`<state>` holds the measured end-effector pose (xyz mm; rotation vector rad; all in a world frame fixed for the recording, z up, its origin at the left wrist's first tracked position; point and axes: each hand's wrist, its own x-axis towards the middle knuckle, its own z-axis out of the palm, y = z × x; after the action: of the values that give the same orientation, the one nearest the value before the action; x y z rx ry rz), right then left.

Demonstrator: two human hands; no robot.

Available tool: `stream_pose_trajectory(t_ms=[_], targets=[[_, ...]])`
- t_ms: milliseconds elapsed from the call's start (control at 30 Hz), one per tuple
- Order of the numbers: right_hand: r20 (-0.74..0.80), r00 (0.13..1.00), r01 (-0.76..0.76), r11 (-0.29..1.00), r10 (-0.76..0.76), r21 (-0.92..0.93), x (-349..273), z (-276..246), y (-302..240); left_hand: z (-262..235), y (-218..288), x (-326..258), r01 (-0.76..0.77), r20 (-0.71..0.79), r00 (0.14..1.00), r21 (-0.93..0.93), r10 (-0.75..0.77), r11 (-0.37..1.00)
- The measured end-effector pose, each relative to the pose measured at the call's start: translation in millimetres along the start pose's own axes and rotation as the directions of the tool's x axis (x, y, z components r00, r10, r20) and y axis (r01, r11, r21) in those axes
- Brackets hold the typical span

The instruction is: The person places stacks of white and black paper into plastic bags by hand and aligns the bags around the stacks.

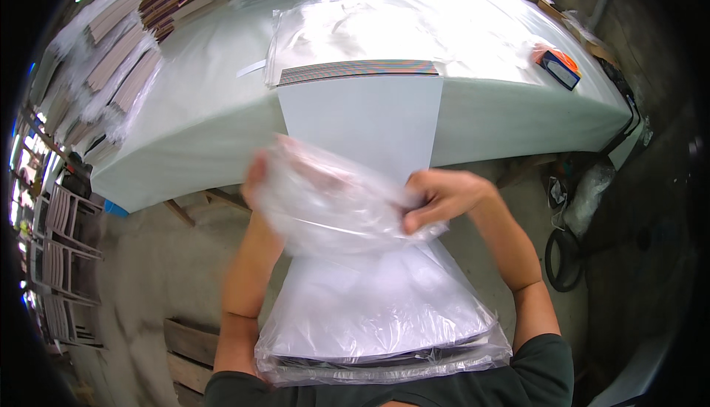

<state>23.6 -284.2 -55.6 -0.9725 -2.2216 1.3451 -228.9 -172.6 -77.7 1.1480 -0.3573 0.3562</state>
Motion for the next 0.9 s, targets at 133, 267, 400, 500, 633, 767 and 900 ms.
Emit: stream_pose_trajectory(t_ms=[133,267,400,500,633,767,900], targets=[[-0.230,0.951,-0.183,0.975,0.207,0.124,15,20,23,-12,-13,-58,0.062,-0.238,0.970,0.086,-0.040,0.994],[-0.799,0.499,0.692,0.401,0.335,0.600,2,7,47,-34,-29,-84,0.131,-0.405,0.912,0.133,-0.067,0.982],[-0.473,0.778,0.288,0.435,0.413,0.853,9,29,20,-45,-30,-100,0.155,-0.521,0.852,0.173,-0.044,0.973],[-0.123,0.814,0.509,0.596,-0.567,0.622,3,0,59,-57,-28,-102,0.151,-0.561,0.828,0.199,-0.014,0.968],[-0.716,0.653,0.480,0.597,0.248,0.643,-44,19,43,-63,-6,-106,0.142,-0.628,0.776,0.274,0.065,0.951],[-0.652,0.724,0.085,0.908,0.226,0.410,-38,-19,46,-85,1,-79,0.290,-0.704,0.694,0.465,0.151,0.836],[-0.932,0.206,-0.494,0.790,-0.299,-0.363,-16,-43,49,-59,-25,-18,0.734,-0.731,0.542,0.652,0.414,0.190]])
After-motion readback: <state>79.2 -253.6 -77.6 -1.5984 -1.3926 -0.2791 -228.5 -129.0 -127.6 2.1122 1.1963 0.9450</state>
